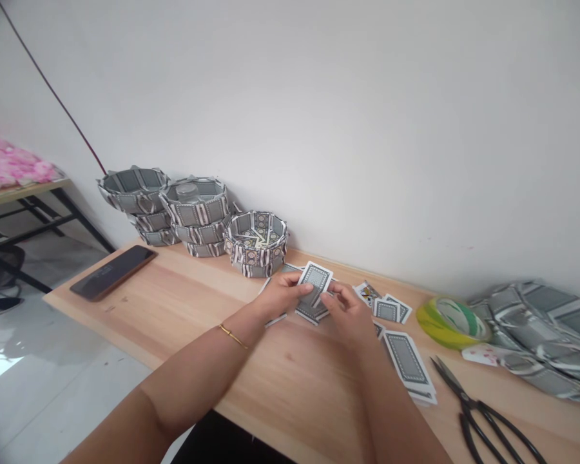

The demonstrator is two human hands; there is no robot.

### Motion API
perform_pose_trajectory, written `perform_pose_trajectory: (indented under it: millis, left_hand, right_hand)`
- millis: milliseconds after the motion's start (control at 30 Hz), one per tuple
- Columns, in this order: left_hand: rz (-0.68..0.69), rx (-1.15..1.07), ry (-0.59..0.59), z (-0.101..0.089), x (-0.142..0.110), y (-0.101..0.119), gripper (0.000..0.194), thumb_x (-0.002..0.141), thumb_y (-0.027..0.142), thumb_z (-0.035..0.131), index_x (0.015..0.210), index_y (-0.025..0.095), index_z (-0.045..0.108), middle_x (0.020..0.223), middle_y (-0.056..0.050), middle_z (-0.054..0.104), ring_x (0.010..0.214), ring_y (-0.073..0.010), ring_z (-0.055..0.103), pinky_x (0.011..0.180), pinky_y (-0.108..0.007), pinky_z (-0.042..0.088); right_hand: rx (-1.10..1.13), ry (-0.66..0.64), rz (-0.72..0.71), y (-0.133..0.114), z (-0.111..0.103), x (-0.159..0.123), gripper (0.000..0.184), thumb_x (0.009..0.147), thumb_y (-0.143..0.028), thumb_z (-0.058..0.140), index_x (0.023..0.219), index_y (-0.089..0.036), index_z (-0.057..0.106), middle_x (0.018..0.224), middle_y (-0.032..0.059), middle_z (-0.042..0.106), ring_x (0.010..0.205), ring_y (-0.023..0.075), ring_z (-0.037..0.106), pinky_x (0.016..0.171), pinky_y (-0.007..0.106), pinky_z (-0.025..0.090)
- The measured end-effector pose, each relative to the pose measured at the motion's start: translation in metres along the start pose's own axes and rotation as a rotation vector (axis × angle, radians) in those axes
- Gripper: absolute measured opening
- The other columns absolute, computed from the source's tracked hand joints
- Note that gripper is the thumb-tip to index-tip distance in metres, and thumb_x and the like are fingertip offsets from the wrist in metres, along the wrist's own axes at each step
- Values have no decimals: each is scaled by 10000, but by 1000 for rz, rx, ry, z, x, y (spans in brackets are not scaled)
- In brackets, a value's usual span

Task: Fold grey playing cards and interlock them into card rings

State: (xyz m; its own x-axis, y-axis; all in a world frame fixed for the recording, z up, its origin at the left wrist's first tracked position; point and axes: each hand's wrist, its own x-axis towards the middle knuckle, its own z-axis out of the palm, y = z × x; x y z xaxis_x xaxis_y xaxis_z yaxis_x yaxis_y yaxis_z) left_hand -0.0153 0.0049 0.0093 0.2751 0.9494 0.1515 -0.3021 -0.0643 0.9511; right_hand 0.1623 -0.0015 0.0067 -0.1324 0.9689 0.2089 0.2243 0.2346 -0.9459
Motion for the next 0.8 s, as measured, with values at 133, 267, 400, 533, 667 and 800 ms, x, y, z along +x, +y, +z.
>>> perform_pose_trajectory:
  millis: [133,267,400,533,667,800]
  left_hand:
    - [-55,-13,6,4,-1,-3,410,649,445,742,879,107,697,813,-49,633,714,-132,540,687,-251,406]
    - [-79,-11,64,4,-1,-2,369,621,441,756,749,112,650,657,9,564,592,-85,466,603,-223,357]
    - [-51,1,108,1,0,2,346,635,439,735,646,121,599,607,32,508,577,-74,429,605,-222,341]
    - [-73,-32,129,0,2,1,350,624,445,728,637,120,598,621,22,523,598,-85,437,609,-223,342]
    - [-94,-87,113,0,3,-1,361,619,454,731,652,121,595,634,18,540,617,-91,458,634,-227,365]
    - [-99,-88,87,0,3,-1,378,614,470,740,664,117,612,642,5,564,631,-102,490,681,-252,395]
  right_hand:
    - [40,-107,21,-5,3,-3,274,779,-438,640,947,-223,664,885,25,689,854,206,609,813,351,465]
    - [32,-70,11,-8,3,-3,239,774,-439,644,851,-212,655,795,5,664,770,182,584,752,314,448]
    - [63,-61,37,-12,1,-3,251,767,-456,643,799,-207,638,762,-1,645,731,175,567,713,295,436]
    - [20,-47,38,-19,0,-3,269,783,-475,612,753,-207,617,732,-2,613,713,172,538,687,279,419]
    - [-85,-37,39,-25,-1,-5,309,806,-502,565,709,-209,587,660,-9,542,670,162,491,647,263,395]
    - [-101,-16,48,-22,-2,-3,327,811,-522,544,729,-209,586,635,-9,504,654,163,475,636,263,390]
